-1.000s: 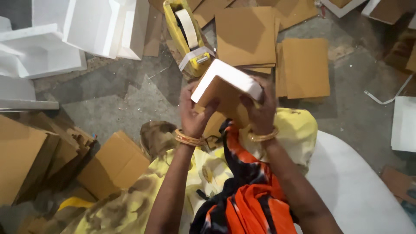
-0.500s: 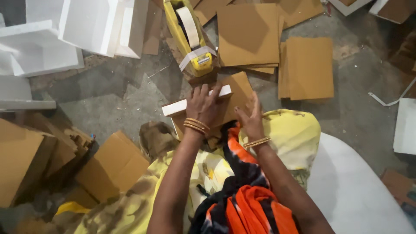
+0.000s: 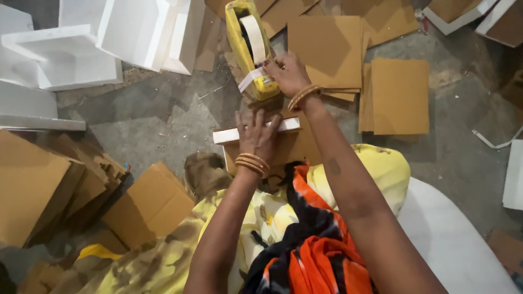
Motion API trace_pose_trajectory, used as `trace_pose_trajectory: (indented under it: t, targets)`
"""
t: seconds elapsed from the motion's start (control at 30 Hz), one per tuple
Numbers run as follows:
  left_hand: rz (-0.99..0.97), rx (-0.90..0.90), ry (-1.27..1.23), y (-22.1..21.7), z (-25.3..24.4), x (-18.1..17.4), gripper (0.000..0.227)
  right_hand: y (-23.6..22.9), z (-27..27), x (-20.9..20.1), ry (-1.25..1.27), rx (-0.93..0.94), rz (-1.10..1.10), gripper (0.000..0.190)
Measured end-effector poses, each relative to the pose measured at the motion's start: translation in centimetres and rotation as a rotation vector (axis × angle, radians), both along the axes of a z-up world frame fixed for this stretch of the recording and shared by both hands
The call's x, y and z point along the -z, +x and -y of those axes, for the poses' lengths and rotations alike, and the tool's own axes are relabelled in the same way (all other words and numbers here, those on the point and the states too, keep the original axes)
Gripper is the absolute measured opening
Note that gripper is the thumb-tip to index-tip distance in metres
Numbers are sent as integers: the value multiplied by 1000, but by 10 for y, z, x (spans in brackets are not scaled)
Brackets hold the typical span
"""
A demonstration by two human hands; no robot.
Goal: The person assembles small cardboard boxes by inserting white foam inserts and securing them with a tape dispenser. They repeatedly pick up flat cardboard pieces, fold them into box shapes, insert the foam, and apply tape to seal the edges.
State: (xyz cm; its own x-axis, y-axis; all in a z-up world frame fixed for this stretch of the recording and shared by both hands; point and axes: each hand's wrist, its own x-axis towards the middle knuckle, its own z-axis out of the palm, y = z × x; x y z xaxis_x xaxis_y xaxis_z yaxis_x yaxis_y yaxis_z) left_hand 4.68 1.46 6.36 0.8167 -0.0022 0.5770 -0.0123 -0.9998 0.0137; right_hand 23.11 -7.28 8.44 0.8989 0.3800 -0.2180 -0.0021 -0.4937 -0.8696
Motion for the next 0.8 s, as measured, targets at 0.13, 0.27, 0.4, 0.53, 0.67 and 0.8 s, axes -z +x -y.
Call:
trace_pose_trajectory:
  t: [0.13, 0.27, 0.4, 0.53, 0.67, 0.8]
  targets:
    - [-401, 93, -62, -5, -14, 11, 50, -13, 8, -5, 124, -94, 228, 20]
    - [-342, 119, -160, 0, -28, 14, 44, -66, 39, -7, 452, -67, -37, 16]
    - [-364, 166, -398, 10, -31, 7, 38, -122, 74, 6, 457, -41, -252, 16]
    - [-415, 144, -258, 31, -34, 2, 24, -135, 84, 33, 468, 78, -498, 18]
    - [-415, 231, -200, 39, -36, 2, 23, -114, 79, 69, 515, 15, -373, 22]
    - [-429, 259, -251, 36, -40, -4, 31, -110, 77, 98, 394, 146, -381, 18]
